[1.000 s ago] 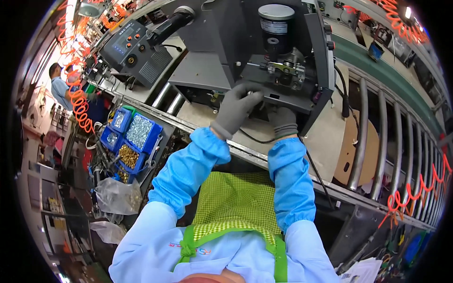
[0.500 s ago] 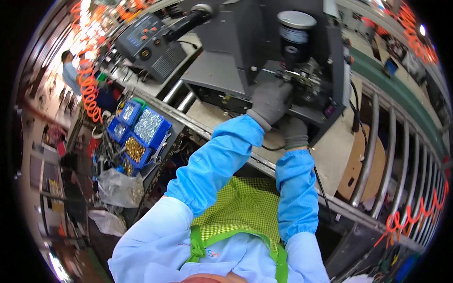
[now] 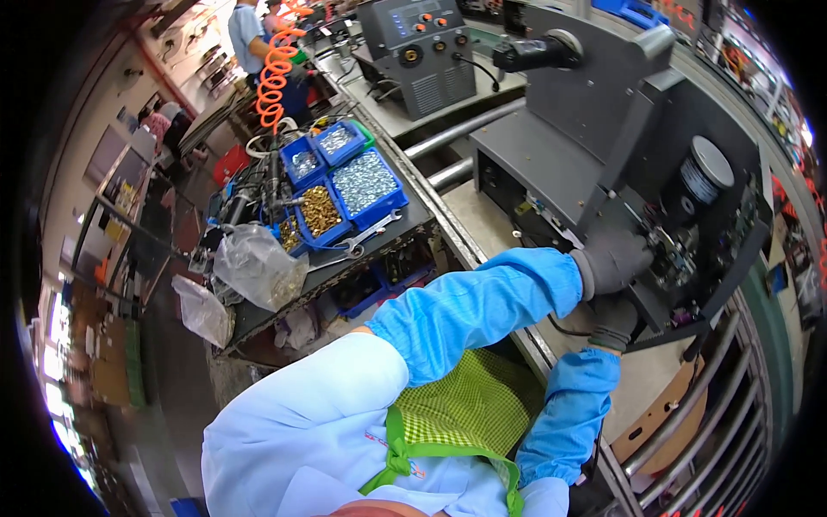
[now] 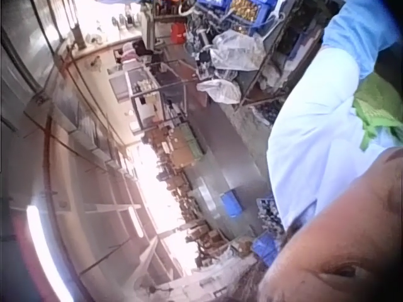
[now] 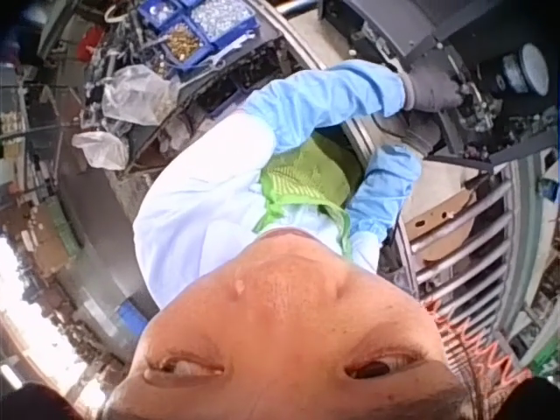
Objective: The person assembles electronic motor components, including motor housings, screws, and small parts, using an assembly machine.
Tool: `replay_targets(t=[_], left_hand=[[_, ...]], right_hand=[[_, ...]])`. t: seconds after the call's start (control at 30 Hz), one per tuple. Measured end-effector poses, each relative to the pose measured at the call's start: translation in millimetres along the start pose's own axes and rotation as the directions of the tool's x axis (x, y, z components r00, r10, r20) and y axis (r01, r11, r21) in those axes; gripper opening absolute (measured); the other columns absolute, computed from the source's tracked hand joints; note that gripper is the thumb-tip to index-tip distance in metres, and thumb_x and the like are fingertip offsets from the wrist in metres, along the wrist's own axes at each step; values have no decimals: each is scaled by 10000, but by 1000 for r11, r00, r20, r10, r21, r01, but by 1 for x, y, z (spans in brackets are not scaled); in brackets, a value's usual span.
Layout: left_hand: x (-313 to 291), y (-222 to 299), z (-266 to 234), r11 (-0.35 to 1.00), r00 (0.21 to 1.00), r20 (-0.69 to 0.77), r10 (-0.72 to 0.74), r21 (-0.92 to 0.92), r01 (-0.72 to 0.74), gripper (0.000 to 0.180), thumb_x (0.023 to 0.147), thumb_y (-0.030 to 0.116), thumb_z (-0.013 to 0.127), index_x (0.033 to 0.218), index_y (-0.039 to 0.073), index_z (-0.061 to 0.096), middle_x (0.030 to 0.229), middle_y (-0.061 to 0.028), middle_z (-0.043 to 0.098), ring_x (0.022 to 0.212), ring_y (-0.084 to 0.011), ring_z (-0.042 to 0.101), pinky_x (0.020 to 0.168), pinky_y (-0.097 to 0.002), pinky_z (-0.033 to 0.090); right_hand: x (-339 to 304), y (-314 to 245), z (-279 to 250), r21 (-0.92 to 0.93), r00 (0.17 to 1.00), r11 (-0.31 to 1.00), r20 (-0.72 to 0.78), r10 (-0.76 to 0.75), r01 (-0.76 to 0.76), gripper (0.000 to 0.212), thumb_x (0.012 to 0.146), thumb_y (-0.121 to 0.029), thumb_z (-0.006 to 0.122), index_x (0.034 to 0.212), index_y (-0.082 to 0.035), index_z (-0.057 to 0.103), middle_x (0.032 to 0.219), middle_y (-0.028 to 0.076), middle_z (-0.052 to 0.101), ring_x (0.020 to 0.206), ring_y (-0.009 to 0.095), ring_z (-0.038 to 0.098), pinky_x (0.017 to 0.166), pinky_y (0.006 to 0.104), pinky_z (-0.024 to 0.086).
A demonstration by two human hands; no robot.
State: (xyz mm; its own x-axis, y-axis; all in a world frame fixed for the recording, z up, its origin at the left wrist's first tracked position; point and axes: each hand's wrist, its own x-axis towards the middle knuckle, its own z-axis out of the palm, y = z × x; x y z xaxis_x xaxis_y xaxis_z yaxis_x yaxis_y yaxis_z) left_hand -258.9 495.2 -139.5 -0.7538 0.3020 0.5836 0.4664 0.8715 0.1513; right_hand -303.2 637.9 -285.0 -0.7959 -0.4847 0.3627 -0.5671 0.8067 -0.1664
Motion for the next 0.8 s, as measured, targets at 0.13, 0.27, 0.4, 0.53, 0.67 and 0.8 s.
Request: replay_targets(t=[0.13, 0.27, 0.4, 0.53, 0.67, 0.8], left_hand=[[2, -4, -7, 998, 994, 108, -30, 52, 24, 124, 742, 170, 566, 821, 94, 623, 876, -118, 612, 807, -305, 623, 627, -435, 498], [3, -3, -23, 997, 989, 145, 32, 60, -41, 147, 750, 186, 568, 846, 98, 639, 855, -116, 636, 831, -309, 634, 663, -433, 508], [-7, 1, -40, 985, 992, 114, -48, -160, 66, 192, 789, 185, 554, 925, 72, 628, 800, -145, 623, 835, -300, 631, 694, -431, 510], [-33, 3, -36, 476, 871, 193, -452, -773, 419, 304, 857, 216, 494, 1063, 14, 592, 915, -200, 615, 887, -356, 593, 805, -427, 476], [-30, -2, -20, 630, 889, 220, -401, -638, 442, 367, 873, 301, 484, 1077, 16, 591, 1126, -270, 513, 1051, -398, 491, 912, -462, 396], [-29, -4, -28, 894, 954, -232, -189, -442, 70, 235, 787, 200, 604, 979, 69, 637, 786, -173, 630, 746, -367, 603, 673, -420, 495]], right_hand=[[1, -14, -12, 193, 993, 980, -93, 71, -52, 328, 867, -337, 498, 1025, -76, 619, 1017, 152, 638, 918, 335, 598, 755, 426, 475], [2, -9, -16, 398, 985, 915, -121, 121, -64, 384, 856, -347, 537, 1074, -37, 602, 1071, 178, 621, 987, 358, 573, 825, 413, 451], [-2, -6, -15, 503, 978, 863, -151, 142, -48, 392, 854, -329, 550, 1092, -22, 597, 1077, 189, 621, 1009, 369, 567, 851, 410, 438], [1, -34, -39, 548, 982, 837, -154, 111, -8, 386, 859, -321, 543, 1092, -17, 596, 1077, 202, 618, 1012, 378, 561, 862, 419, 431], [-7, -33, -45, 514, 974, 855, -146, 171, -73, 425, 849, -326, 550, 1135, -13, 580, 1113, 202, 604, 1052, 364, 548, 879, 423, 427], [-8, -33, -41, -58, 932, 975, -287, -222, 214, 277, 864, -248, 512, 1022, -65, 648, 980, 199, 636, 926, 360, 598, 801, 432, 477]])
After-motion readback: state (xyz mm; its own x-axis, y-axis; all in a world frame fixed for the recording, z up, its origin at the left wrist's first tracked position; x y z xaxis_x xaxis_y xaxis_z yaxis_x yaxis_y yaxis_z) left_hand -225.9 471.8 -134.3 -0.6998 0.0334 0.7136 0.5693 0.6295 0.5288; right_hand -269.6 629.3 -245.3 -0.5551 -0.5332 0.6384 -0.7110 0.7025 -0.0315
